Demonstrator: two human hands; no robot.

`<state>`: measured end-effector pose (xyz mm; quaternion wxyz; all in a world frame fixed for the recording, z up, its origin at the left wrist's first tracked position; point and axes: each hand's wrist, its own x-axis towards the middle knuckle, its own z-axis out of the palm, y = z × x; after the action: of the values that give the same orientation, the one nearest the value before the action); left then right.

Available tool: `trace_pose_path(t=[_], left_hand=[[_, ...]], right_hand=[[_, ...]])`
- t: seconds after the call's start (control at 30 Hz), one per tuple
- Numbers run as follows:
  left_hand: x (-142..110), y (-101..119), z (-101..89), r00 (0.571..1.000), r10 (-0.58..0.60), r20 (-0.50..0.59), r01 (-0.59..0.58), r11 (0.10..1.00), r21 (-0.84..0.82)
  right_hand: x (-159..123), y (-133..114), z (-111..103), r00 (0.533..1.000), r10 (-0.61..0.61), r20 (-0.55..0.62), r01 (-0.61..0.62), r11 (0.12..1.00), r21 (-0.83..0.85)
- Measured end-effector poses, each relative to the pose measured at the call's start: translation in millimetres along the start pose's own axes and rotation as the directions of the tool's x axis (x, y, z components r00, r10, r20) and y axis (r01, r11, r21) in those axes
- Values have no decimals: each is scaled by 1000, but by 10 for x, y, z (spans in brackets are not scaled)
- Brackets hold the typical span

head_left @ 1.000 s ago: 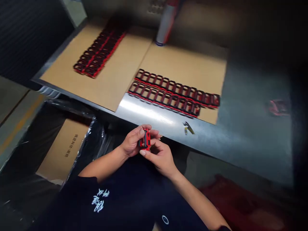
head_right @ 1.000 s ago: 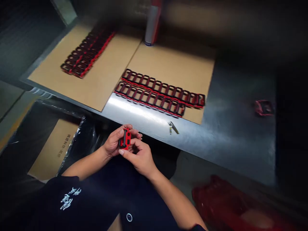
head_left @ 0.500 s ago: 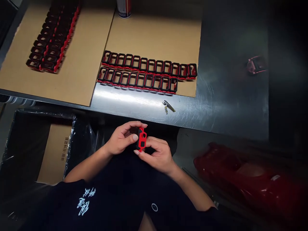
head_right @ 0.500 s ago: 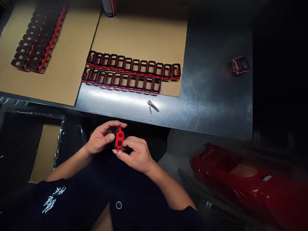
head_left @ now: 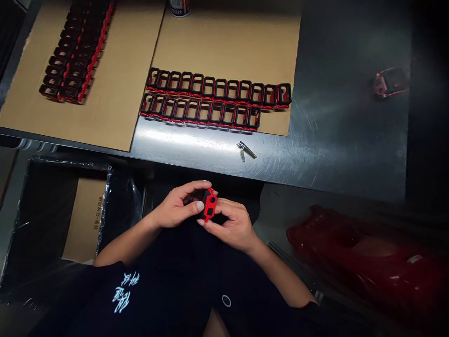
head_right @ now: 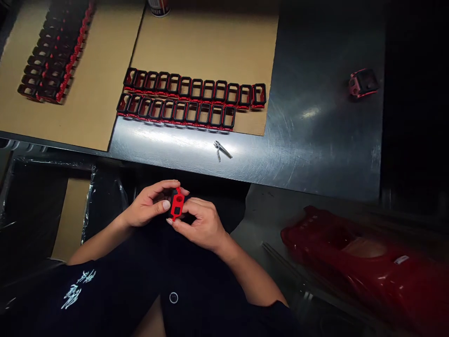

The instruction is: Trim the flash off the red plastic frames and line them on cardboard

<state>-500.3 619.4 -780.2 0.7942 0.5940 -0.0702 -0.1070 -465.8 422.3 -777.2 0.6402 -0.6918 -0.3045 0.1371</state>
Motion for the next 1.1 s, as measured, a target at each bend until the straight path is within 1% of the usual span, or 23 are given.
trace_pose_path(t=[0.1,0.23,0.3,0.37,0.43,0.5,0.53,0.6,0.67,0.73,0.83,0.9,0.93,1.0,1.1], left_hand=[[-9,24,3,999,-26,36,23,998,58],[-13,95,24,994,-63,86,46,981,186],[-17,113,33,993,-82,88,62,974,217],[-25,115,39,993,-95,74,78,974,212],[-38,110,42,994,-89,60,75,975,210],[-52,107,41,997,-61,54,46,967,250],[-60,106,39,997,-42,57,25,960,278],[-74,104,29,997,-9,73,-17,940,342],[-86,100,14,995,17,96,-55,913,405],[-95,93,-2,992,38,121,-91,879,467],[-101,80,-18,984,64,168,-146,829,540],[-101,77,-18,981,67,183,-161,809,566],[-100,80,-15,983,62,174,-152,807,571],[-95,104,-6,993,29,115,-90,818,568],[-83,187,16,996,-83,-35,88,823,561]], right_hand=[[-9,13,-5,1000,-3,-11,4,1000,22],[6,12,-9,1000,-16,10,15,999,49],[14,2,-14,1000,-16,15,15,999,52],[14,-12,-31,1000,11,29,-13,999,52],[1,-22,-65,995,70,70,-77,992,103],[-20,-23,-114,980,140,138,-172,952,254],[-30,-20,-138,970,175,169,-225,910,348],[-43,-12,-175,952,235,196,-303,807,506],[-39,-12,-186,938,288,192,-345,746,569],[-23,-26,-171,929,324,179,-367,743,560],[-1,-65,-127,915,374,155,-398,766,505],[2,-91,-105,912,395,108,-399,800,448],[1,-102,-100,917,391,79,-389,831,398],[-3,-116,-99,942,335,20,-328,906,269],[-3,-112,-105,987,157,-38,-153,984,94]])
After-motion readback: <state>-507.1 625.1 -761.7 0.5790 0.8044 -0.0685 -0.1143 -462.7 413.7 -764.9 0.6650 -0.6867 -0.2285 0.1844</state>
